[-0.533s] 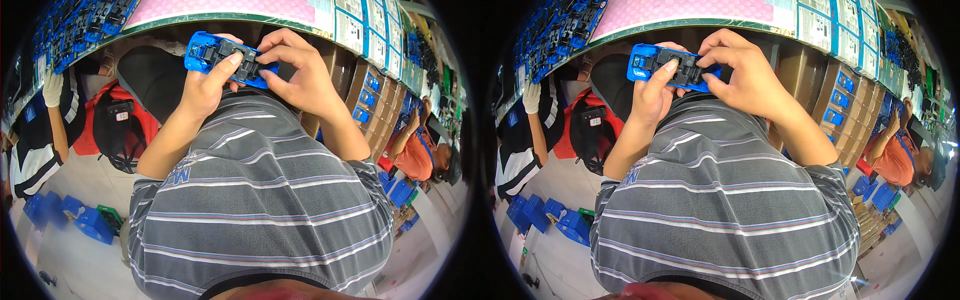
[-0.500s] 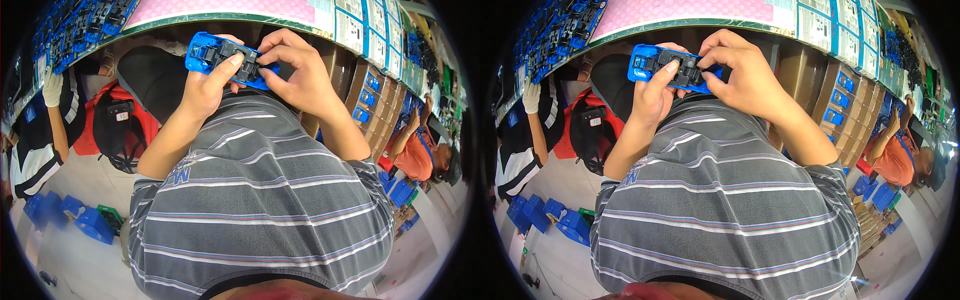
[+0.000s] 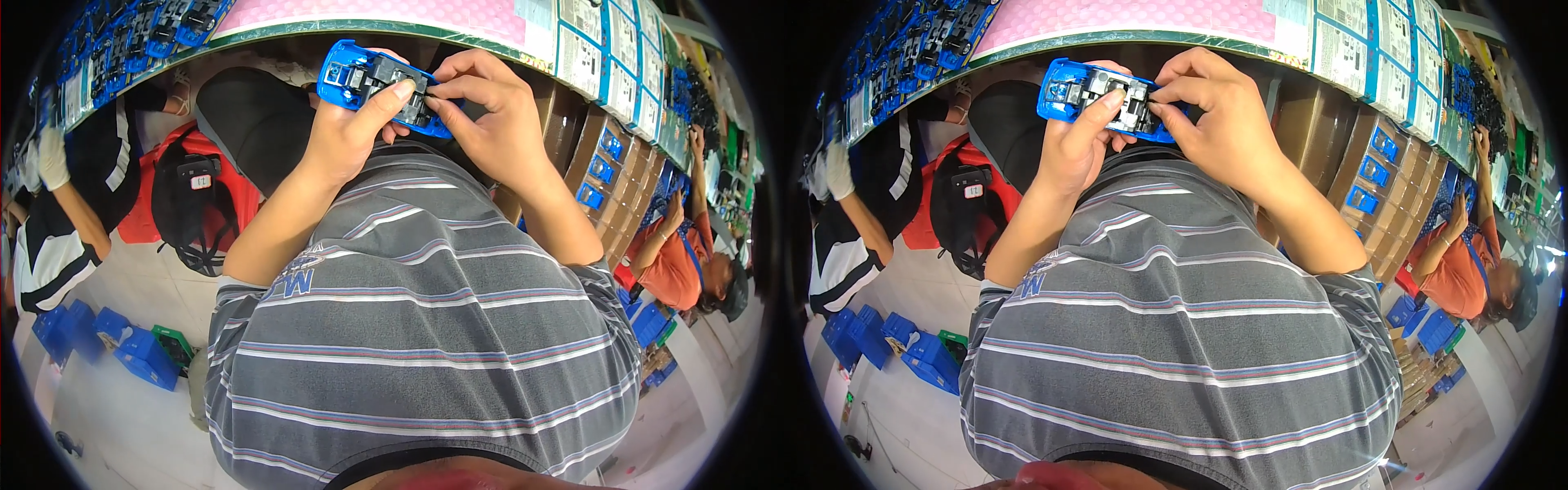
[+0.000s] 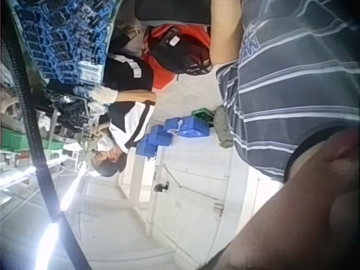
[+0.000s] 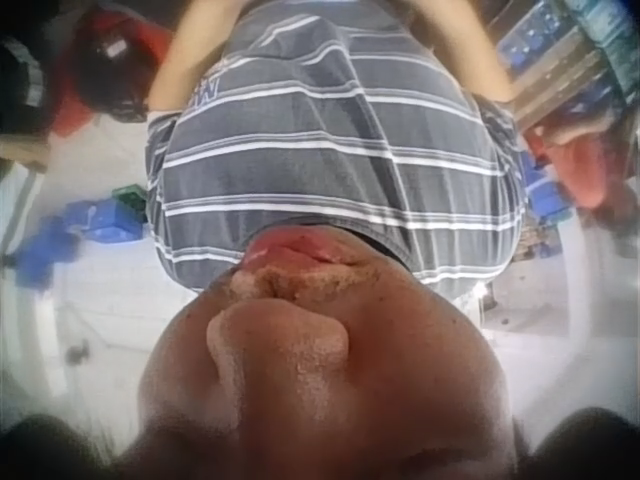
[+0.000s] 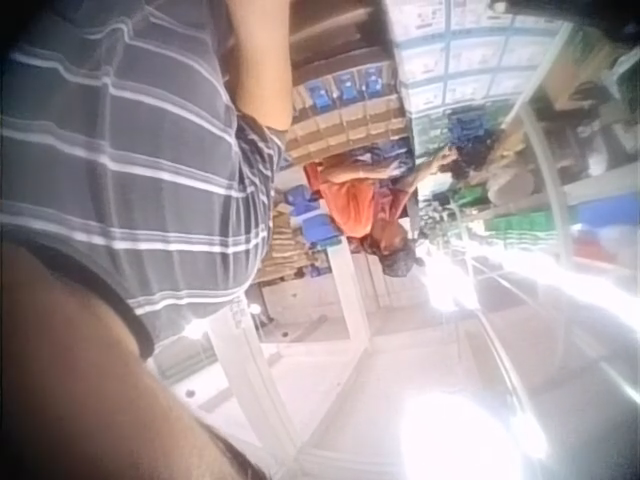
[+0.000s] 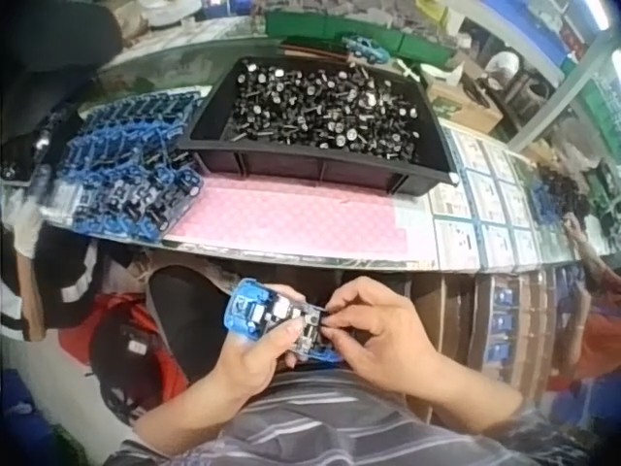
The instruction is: The person assembles toy cars by taking car chassis and wheel axles, pressing the axles into the chassis by hand, and placing the assembled cars on the table.
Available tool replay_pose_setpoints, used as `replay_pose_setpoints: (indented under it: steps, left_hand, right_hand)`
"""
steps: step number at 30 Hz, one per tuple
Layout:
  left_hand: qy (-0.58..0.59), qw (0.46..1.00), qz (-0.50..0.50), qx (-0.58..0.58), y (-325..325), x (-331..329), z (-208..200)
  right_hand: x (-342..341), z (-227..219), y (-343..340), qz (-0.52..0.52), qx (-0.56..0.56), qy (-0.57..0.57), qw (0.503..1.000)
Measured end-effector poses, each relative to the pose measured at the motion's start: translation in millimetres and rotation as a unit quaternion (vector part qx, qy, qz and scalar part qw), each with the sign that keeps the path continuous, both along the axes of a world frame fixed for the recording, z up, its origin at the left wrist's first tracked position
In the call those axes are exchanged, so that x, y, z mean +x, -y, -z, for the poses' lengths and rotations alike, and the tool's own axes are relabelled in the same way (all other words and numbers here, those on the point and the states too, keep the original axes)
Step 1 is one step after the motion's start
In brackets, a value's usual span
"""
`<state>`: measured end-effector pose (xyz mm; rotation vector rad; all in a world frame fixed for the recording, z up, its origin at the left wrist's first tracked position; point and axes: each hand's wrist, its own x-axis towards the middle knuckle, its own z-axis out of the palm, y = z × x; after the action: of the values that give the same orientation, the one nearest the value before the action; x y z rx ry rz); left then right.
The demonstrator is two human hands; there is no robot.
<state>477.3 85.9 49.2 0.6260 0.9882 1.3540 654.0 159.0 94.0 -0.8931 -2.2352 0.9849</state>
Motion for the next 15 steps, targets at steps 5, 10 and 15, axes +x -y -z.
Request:
replay_pose_setpoints:
  steps: [5,10,15]
  left_hand:
    - [0.023,1.000,-0.016,0.000,0,-4,0]
    - [0.034,0.999,-0.031,-0.002,-2,-7,-5]
    - [0.034,0.999,-0.020,0.001,0,-9,-6]
  right_hand:
    - [4,1,-8,-0.052,-0.035,-0.015,0.998]
    - [15,-1,-15,-0.005,-0.291,-0.153,0.944]
    - [7,-2,-5,-0.041,-0.352,-0.063,0.933]
